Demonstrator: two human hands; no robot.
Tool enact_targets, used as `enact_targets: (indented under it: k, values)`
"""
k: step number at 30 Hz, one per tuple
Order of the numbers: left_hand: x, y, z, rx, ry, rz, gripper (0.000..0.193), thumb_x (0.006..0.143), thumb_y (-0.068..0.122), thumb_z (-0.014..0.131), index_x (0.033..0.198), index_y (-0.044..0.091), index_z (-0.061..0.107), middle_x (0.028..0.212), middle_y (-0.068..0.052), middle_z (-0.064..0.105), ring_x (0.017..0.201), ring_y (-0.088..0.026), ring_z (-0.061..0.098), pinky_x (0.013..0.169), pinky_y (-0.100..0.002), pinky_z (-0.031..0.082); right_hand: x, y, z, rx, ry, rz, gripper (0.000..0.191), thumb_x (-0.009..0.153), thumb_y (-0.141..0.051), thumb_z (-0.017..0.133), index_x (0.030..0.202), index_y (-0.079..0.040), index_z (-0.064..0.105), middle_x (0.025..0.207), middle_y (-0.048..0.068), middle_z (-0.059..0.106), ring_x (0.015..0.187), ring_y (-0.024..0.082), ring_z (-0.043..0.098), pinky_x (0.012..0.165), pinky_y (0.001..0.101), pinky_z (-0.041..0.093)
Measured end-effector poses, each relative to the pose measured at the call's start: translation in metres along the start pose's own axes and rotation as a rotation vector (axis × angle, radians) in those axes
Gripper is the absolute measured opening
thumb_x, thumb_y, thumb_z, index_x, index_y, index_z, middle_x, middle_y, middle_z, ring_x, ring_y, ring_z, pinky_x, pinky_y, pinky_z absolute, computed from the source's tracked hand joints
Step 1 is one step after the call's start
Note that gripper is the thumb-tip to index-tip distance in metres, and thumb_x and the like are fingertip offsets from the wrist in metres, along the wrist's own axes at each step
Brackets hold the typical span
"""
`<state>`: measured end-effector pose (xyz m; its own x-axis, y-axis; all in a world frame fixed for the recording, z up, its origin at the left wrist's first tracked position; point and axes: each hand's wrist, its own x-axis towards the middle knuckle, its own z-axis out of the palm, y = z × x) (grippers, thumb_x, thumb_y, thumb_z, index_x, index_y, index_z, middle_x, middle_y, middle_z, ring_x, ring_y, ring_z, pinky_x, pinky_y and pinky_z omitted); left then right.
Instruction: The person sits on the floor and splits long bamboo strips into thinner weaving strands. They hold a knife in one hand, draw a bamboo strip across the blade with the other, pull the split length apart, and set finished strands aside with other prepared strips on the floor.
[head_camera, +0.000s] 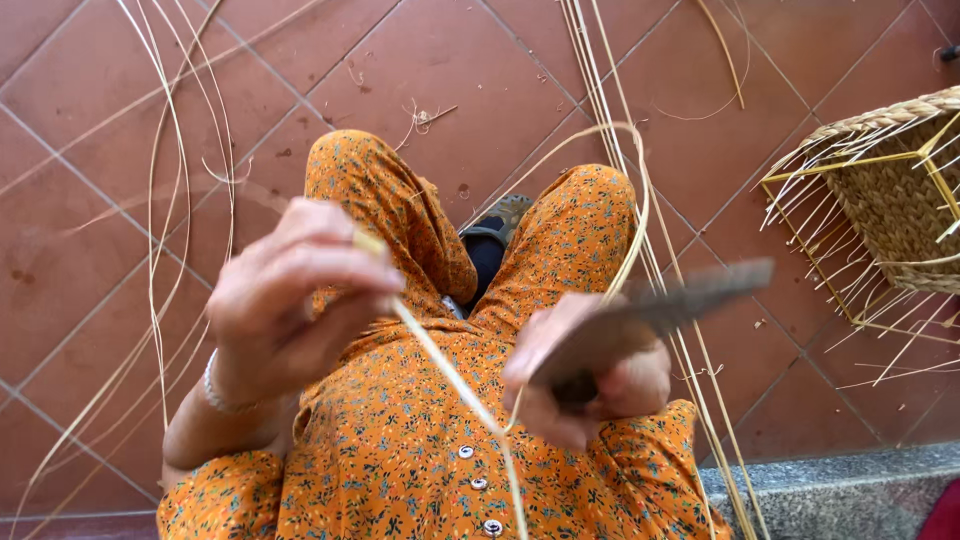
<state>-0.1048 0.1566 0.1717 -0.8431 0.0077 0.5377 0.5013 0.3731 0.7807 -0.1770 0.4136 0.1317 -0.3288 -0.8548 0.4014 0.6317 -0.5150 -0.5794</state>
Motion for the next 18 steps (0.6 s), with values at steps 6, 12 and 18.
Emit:
enact_targets:
  k: [6, 12, 18]
  values:
    - [-0.001, -0.044, 0.007, -0.183, -0.100, 0.048, 0.016, 0.095, 0.008, 0.078, 0.108, 0.010, 0.069, 0.095, -0.001, 0.066, 0.081, -0.016, 0.056, 0.084, -0.031, 0.041, 0.003, 0.014, -0.008, -0.055, 0.358, -0.085, 0.059, 0.112, -0.044, 0.054, 0.132, 0.011, 0.054, 0.052, 0.005, 0.050, 0.038, 0.010, 0.042, 0.035, 0.0289, 0.030]
    - [0.004, -0.052, 0.011, -0.195, -0.199, 0.081, 0.011, 0.099, 0.017, 0.075, 0.105, 0.013, 0.067, 0.096, 0.002, 0.064, 0.084, -0.016, 0.055, 0.085, -0.031, 0.037, 0.020, 0.015, -0.057, 0.029, 0.515, 0.005, 0.057, 0.114, -0.045, 0.044, 0.149, 0.001, 0.044, 0.062, 0.006, 0.046, 0.038, 0.008, 0.037, 0.038, 0.0276, 0.032]
    - [0.003, -0.060, 0.013, -0.188, -0.244, 0.040, 0.008, 0.100, 0.016, 0.073, 0.103, 0.011, 0.067, 0.089, 0.002, 0.060, 0.085, -0.016, 0.055, 0.087, -0.031, 0.038, 0.030, 0.025, -0.106, 0.155, 0.521, 0.087, 0.055, 0.115, -0.044, 0.038, 0.154, -0.005, 0.041, 0.070, 0.005, 0.047, 0.044, 0.009, 0.036, 0.040, 0.0262, 0.034]
